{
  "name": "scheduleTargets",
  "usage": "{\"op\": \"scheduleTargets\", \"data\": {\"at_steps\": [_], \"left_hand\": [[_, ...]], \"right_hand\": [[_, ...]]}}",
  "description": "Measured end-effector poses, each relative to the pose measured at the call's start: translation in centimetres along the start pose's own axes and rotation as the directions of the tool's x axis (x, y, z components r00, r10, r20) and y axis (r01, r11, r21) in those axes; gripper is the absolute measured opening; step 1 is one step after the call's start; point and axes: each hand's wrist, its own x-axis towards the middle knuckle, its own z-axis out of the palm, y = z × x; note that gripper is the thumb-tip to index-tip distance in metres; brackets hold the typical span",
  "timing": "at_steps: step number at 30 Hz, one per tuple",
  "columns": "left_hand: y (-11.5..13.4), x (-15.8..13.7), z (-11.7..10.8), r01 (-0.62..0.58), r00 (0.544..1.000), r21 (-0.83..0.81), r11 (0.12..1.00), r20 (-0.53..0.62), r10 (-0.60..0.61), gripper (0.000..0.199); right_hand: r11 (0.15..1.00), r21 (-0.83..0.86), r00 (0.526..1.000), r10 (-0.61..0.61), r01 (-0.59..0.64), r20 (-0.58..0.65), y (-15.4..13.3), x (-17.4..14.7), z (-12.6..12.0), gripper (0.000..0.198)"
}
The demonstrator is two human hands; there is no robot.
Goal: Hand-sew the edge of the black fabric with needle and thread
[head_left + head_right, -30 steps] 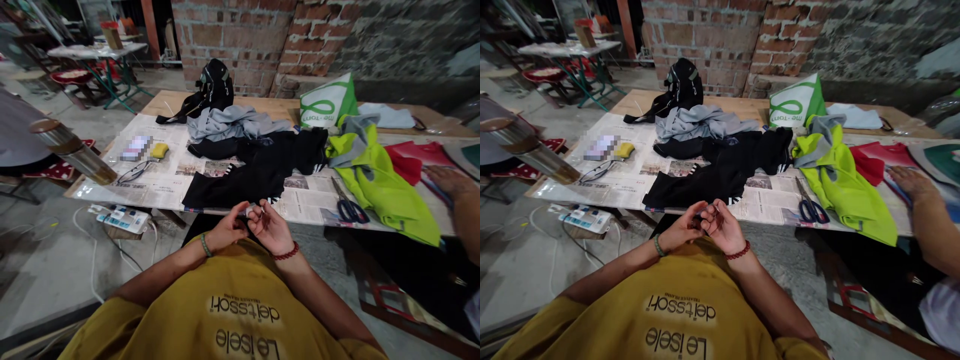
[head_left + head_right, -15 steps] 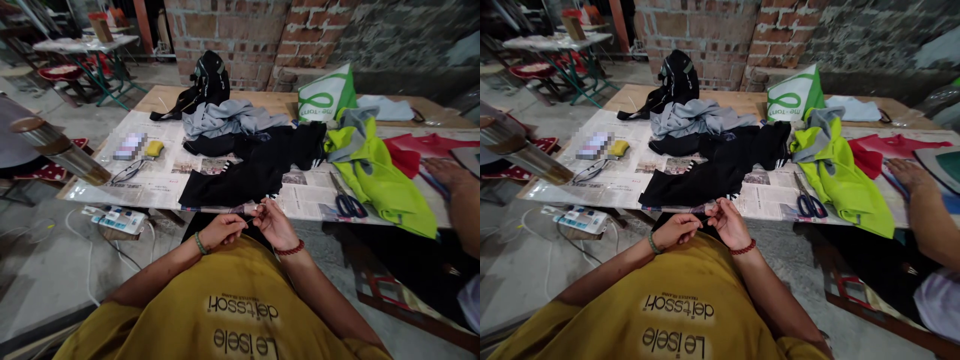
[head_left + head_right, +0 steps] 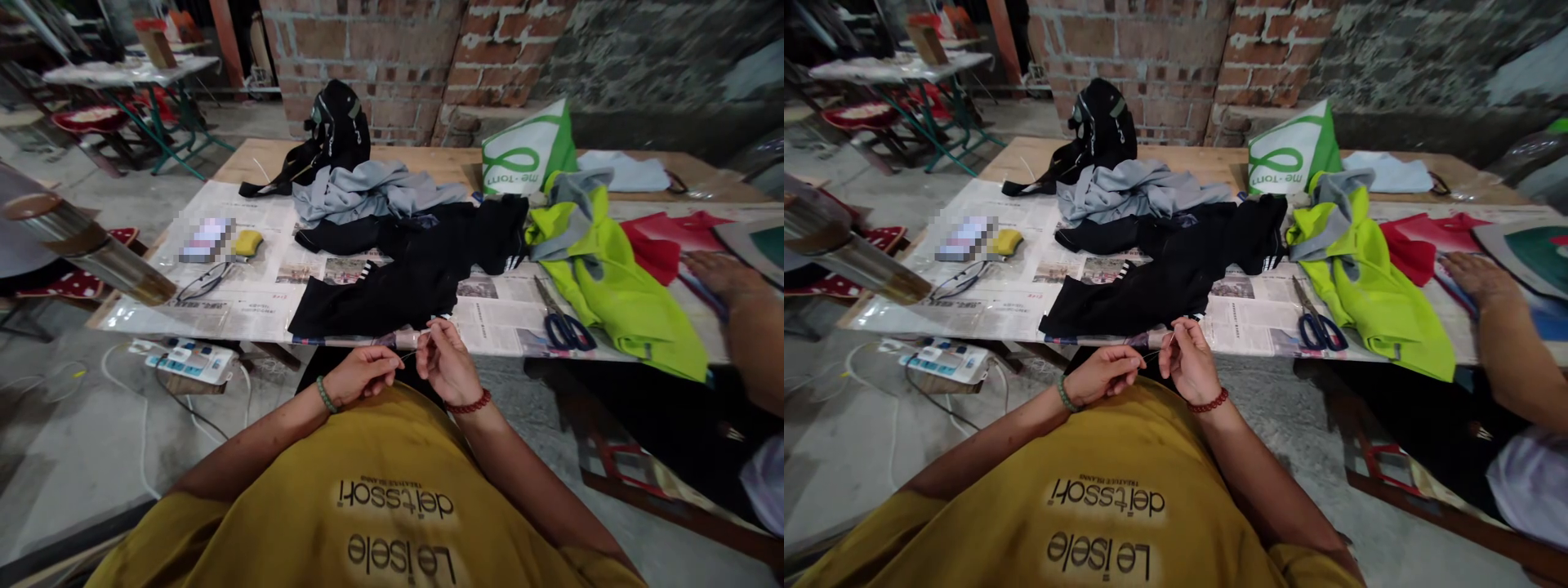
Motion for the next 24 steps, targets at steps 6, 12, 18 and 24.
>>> {"op": "scheduleTargets", "data": {"at_steps": [6,12,18,24], "left_hand": [[0.1,-0.1,0.0,-0.005,1.0,-0.006,1.0,0.005,0.005,0.031],[0.3,-0.2,0.1,0.01,1.0,-0.022,1.0,-0.001,-0.01,0.031],[0.4,-0.3,0.0,0.041,0.999,-0.066,0.997,0.0,-0.041,0.029],[0.3,-0.2,-0.4,0.048,0.999,-0.111,0.993,0.025,-0.045,0.027]], "right_hand": [[0.978,0.15,0.988,0.133,-0.143,0.079,-0.6,0.3,-0.8,0.032],[0.981,0.166,0.993,0.093,-0.103,0.066,-1.0,0.7,-1.5,0.016],[0.989,0.127,0.996,-0.068,0.074,-0.053,-2.7,1.4,-3.2,0.015],[0.947,0.085,0.92,-0.276,0.309,-0.278,-5.6,2.7,-7.7,0.009]]}}
